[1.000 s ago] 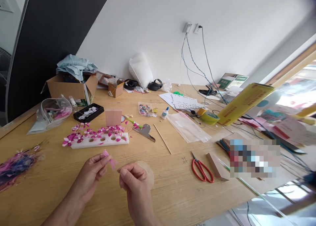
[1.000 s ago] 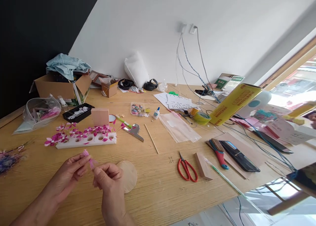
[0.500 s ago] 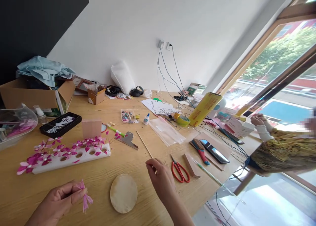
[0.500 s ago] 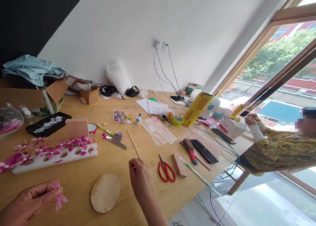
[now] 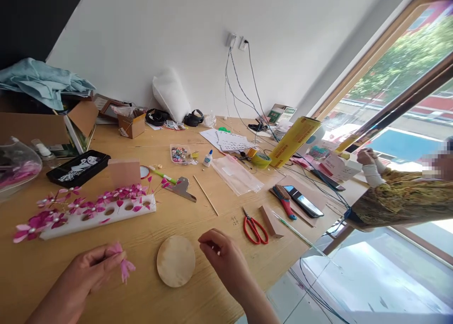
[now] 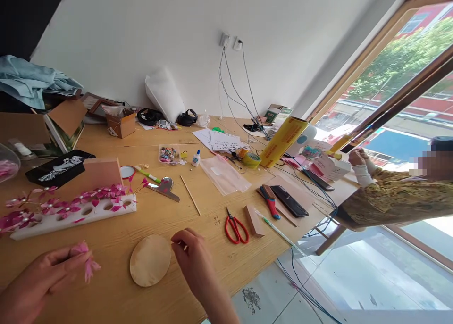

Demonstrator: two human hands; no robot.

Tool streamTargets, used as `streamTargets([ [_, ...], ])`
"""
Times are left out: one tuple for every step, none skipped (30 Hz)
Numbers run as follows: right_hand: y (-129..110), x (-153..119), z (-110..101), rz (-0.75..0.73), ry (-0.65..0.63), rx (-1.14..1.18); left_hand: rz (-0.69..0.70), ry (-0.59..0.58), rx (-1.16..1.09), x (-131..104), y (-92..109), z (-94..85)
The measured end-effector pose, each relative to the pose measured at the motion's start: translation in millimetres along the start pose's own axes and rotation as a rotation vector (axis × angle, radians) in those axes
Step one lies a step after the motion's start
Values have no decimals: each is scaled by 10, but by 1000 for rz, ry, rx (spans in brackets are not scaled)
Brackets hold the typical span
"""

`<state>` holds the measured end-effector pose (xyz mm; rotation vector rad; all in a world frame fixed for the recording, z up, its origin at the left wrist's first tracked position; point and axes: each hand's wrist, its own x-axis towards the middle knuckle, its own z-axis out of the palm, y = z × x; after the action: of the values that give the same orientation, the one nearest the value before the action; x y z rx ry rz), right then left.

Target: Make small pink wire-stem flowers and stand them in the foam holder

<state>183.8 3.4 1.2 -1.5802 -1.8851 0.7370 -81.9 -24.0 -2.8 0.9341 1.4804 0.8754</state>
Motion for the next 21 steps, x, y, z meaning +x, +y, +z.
streamTargets([
  [-82,-30,41,-37,-2,75,10,-20,6,-7,29,25],
  [-169,-55,86,-78,4,143,20,-31,7,-12,53,52],
  [-256,-74,134,-123,13,196,27,-36,7,-16,71,80],
  [-337,-86,185,-170,20,227,34,-34,5,-20,84,107],
  [-407,-89,240,-215,19,238,46,-30,3,-23,95,132],
  [-464,-84,300,-249,10,231,63,-25,-3,-27,104,153],
  [-506,-69,362,-265,-9,214,81,-19,-10,-33,113,169],
  [-531,-49,425,-262,-40,198,97,-18,-13,-41,123,182],
  [-542,-24,486,-238,-79,189,108,-17,-10,-50,136,190],
  [-541,3,539,-199,-116,191,114,-18,3,-62,151,195],
  [-531,29,581,-150,-150,209,120,-25,25,-75,167,198],
  [-515,52,608,-107,-180,248,127,-43,51,-87,184,198],
  [-496,72,617,-76,-211,303,133,-63,76,-99,199,196],
  [-476,89,608,-62,-240,362,135,-83,97,-108,212,193],
  [-455,104,583,-58,-268,415,134,-106,113,-115,221,189],
  [-435,119,544,-60,-296,457,129,-134,121,-117,226,184],
  [-415,133,495,-61,-323,481,121,-159,121,-116,226,178],
  [-393,149,441,-59,-347,485,104,-178,119,-111,224,172],
  [-370,164,387,-57,-370,478,86,-196,113,-104,219,166],
  [-344,180,336,-60,-393,467,70,-214,107,-96,215,160],
  [-317,193,289,-65,-415,454,56,-232,99,-89,211,156],
])
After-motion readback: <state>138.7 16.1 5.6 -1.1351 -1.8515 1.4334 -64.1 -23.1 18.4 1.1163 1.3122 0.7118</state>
